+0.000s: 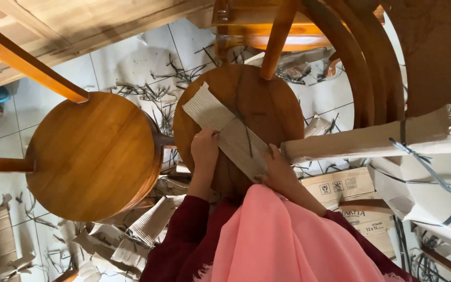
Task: Wrapping a wooden chair leg with protective corrugated paper and securing it with string
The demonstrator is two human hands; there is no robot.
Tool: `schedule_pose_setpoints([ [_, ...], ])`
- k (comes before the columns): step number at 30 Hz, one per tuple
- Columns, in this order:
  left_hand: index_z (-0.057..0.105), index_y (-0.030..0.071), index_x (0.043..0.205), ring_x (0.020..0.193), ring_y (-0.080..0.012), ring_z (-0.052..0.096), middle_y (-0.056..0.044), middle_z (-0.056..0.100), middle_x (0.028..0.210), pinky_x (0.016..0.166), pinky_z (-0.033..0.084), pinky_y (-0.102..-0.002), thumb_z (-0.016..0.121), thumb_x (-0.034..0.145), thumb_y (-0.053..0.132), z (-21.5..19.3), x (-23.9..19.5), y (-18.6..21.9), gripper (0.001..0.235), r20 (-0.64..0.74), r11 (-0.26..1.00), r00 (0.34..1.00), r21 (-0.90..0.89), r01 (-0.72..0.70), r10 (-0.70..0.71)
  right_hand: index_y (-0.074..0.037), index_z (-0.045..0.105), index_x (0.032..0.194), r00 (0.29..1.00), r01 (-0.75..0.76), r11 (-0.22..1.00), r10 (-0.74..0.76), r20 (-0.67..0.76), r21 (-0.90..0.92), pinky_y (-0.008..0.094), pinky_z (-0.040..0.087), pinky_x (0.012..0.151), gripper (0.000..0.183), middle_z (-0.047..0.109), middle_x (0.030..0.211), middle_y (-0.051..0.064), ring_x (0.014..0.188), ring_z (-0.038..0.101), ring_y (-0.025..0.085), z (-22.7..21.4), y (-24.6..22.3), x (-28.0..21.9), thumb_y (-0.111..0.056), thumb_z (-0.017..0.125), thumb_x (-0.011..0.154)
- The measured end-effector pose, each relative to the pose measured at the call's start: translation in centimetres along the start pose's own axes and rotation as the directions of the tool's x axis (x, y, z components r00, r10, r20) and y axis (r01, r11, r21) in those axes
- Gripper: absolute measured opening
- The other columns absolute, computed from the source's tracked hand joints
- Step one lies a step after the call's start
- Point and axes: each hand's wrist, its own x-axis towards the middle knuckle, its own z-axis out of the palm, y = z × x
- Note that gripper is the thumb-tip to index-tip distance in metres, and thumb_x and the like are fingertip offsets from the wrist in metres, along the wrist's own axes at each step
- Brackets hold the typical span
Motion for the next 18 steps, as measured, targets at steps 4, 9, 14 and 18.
schedule_pose_setpoints([
  [4, 0.074, 0.010, 0.110, 0.105, -0.0316, 0.069, -0.011, 0.074, 0.105, 0.088, 0.057, -0.044, 0.070, 0.094, 0.021, -1.1, -0.3, 2.2, 0.020, 0.140, 0.994, 0.988, -0.082, 0.076, -0.064, -0.003, 0.053, 0.141, 1.000, 0.009, 0.993, -0.006, -0.030, 0.121, 0.054, 0.046, 0.112, 0.075, 0.033, 0.155, 0.034, 0.134, 0.051, 0.053, 0.8, 1.5, 0.2, -0.025, 0.085, 0.077],
  [9, 0.078, 0.025, 0.103, 0.099, -0.0206, 0.072, 0.001, 0.077, 0.100, 0.088, 0.057, -0.035, 0.064, 0.098, 0.033, -1.4, -0.8, 4.9, 0.017, 0.306, 0.987, 0.949, -0.112, 0.115, -0.076, -0.006, 0.054, 0.141, 0.993, 0.085, 0.965, -0.063, -0.095, 0.247, 0.051, 0.052, 0.107, 0.069, 0.031, 0.158, 0.029, 0.129, 0.056, 0.049, 2.0, 3.3, 0.5, -0.022, 0.081, 0.080],
  [14, 0.078, 0.016, 0.104, 0.098, -0.0288, 0.073, -0.008, 0.078, 0.098, 0.087, 0.057, -0.039, 0.064, 0.098, 0.020, -7.9, -2.2, 12.0, 0.016, 0.413, 0.947, 0.888, -0.312, -0.068, 0.200, -0.005, 0.048, 0.133, 0.890, 0.210, 0.900, -0.014, -0.456, 0.382, 0.039, 0.061, 0.068, 0.045, 0.046, 0.143, 0.023, 0.078, 0.072, 0.033, -0.1, 2.1, -0.6, -0.013, 0.068, 0.093],
  [18, 0.076, 0.009, 0.100, 0.091, -0.0365, 0.073, -0.013, 0.077, 0.093, 0.081, 0.058, -0.046, 0.063, 0.097, 0.015, -10.5, -3.1, 16.0, 0.015, 0.449, 0.864, 0.749, -0.371, -0.340, 0.487, -0.020, 0.059, 0.139, 0.726, 0.200, 0.958, -0.005, -0.688, 0.204, 0.031, 0.059, 0.060, 0.051, 0.068, 0.080, -0.004, 0.065, 0.071, 0.018, -4.7, -0.7, -2.6, -0.023, 0.076, 0.091],
])
